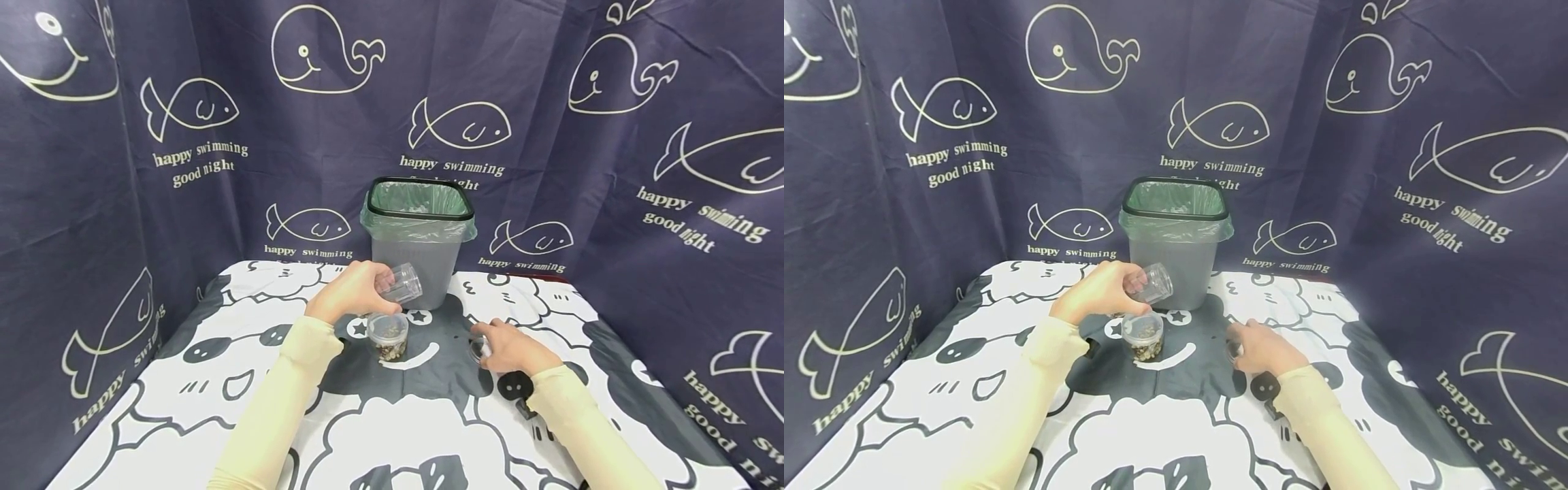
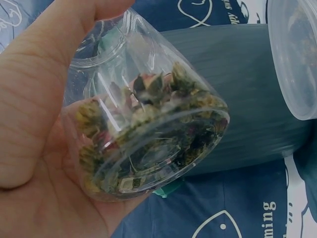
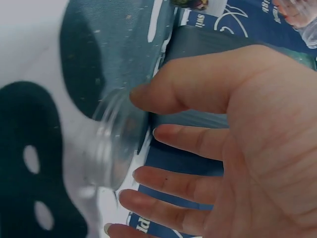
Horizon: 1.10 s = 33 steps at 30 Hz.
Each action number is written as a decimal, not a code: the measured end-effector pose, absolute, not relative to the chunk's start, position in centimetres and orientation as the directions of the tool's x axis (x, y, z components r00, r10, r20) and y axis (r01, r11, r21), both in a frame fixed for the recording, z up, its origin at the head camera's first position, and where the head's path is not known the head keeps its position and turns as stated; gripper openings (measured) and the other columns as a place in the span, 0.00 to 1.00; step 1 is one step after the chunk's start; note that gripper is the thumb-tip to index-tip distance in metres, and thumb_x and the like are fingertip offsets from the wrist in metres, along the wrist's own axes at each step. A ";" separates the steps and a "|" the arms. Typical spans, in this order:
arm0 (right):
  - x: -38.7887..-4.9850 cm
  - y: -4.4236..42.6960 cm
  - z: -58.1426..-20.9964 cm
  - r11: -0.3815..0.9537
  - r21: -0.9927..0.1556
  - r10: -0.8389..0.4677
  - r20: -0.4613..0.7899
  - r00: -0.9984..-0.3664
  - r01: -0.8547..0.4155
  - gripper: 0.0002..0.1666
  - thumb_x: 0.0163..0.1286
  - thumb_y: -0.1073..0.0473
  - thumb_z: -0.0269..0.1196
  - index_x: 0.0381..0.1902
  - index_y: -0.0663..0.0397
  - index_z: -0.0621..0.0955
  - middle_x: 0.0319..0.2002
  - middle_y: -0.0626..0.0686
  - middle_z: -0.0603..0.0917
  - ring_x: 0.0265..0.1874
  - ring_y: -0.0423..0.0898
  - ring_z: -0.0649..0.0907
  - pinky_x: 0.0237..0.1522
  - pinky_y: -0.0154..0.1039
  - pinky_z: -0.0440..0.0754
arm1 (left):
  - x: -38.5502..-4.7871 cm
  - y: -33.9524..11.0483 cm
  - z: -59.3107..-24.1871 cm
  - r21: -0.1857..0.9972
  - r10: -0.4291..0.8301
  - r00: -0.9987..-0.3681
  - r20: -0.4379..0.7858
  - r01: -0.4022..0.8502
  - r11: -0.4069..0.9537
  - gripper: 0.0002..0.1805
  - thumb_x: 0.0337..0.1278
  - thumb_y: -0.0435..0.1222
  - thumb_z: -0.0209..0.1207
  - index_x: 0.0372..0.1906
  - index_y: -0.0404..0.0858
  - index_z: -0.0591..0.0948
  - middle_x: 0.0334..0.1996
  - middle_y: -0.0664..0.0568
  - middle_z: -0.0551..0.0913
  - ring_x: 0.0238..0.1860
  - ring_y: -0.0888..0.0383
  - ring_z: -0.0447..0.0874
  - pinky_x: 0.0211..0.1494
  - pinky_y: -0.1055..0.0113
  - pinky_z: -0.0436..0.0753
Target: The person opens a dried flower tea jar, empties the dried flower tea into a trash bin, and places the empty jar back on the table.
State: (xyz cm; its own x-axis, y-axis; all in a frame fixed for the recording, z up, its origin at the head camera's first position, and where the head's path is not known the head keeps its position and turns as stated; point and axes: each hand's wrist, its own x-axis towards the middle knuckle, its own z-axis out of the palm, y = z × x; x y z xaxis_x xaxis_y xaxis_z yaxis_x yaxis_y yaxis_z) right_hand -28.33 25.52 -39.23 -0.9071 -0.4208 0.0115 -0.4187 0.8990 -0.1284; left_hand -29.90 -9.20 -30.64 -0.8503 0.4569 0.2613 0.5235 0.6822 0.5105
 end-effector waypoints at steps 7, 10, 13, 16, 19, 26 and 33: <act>-28.0 24.7 -38.3 0.894 -0.119 -0.419 0.115 -0.901 -0.431 0.33 0.58 0.56 0.68 0.63 0.57 0.79 0.47 0.62 0.80 0.46 0.63 0.80 0.52 0.63 0.79 | -30.0 -9.2 -30.6 0.512 0.449 -0.853 0.266 0.519 0.684 0.27 0.41 0.49 0.79 0.47 0.42 0.85 0.39 0.57 0.88 0.42 0.62 0.85 0.53 0.63 0.83; -27.8 24.4 -37.8 0.892 -0.116 -0.416 0.168 -0.894 -0.437 0.31 0.60 0.56 0.67 0.62 0.56 0.80 0.48 0.61 0.81 0.48 0.63 0.81 0.53 0.62 0.79 | -30.0 -9.1 -30.6 0.511 0.449 -0.854 0.264 0.518 0.686 0.27 0.41 0.49 0.79 0.47 0.42 0.85 0.39 0.57 0.88 0.42 0.62 0.85 0.53 0.63 0.83; -27.6 23.8 -37.1 0.883 -0.124 -0.422 0.216 -0.881 -0.453 0.30 0.60 0.56 0.67 0.62 0.55 0.81 0.49 0.60 0.82 0.49 0.63 0.81 0.54 0.62 0.78 | -30.0 -9.1 -30.7 0.508 0.447 -0.856 0.260 0.515 0.690 0.27 0.41 0.49 0.78 0.48 0.42 0.85 0.40 0.57 0.88 0.42 0.62 0.85 0.53 0.63 0.83; -27.3 23.2 -36.1 0.868 -0.132 -0.437 0.259 -0.861 -0.480 0.29 0.61 0.57 0.67 0.61 0.55 0.81 0.49 0.61 0.82 0.50 0.63 0.81 0.55 0.61 0.78 | -30.0 -9.2 -30.7 0.506 0.447 -0.856 0.260 0.515 0.691 0.27 0.41 0.49 0.78 0.48 0.42 0.85 0.40 0.57 0.88 0.43 0.62 0.85 0.54 0.63 0.83; -27.0 22.4 -35.1 0.854 -0.138 -0.446 0.302 -0.843 -0.501 0.29 0.61 0.58 0.67 0.61 0.55 0.81 0.50 0.61 0.82 0.51 0.63 0.82 0.56 0.61 0.78 | -29.9 -9.2 -30.7 0.505 0.449 -0.853 0.264 0.519 0.689 0.27 0.41 0.49 0.78 0.48 0.42 0.85 0.40 0.56 0.88 0.42 0.62 0.85 0.54 0.63 0.83; -26.2 20.7 -33.0 0.827 -0.153 -0.464 0.359 -0.810 -0.541 0.30 0.61 0.58 0.66 0.63 0.56 0.80 0.53 0.62 0.82 0.54 0.63 0.81 0.58 0.60 0.77 | -29.8 -9.2 -30.7 0.503 0.455 -0.851 0.263 0.523 0.688 0.27 0.42 0.49 0.78 0.48 0.41 0.85 0.40 0.56 0.88 0.43 0.62 0.85 0.54 0.63 0.83; -25.6 19.3 -31.3 0.813 -0.169 -0.468 0.381 -0.797 -0.558 0.30 0.62 0.57 0.67 0.64 0.54 0.80 0.58 0.61 0.81 0.59 0.62 0.79 0.63 0.59 0.74 | -29.8 -9.1 -30.7 0.507 0.448 -0.852 0.271 0.522 0.686 0.27 0.41 0.50 0.78 0.46 0.42 0.85 0.40 0.57 0.88 0.42 0.62 0.85 0.53 0.62 0.83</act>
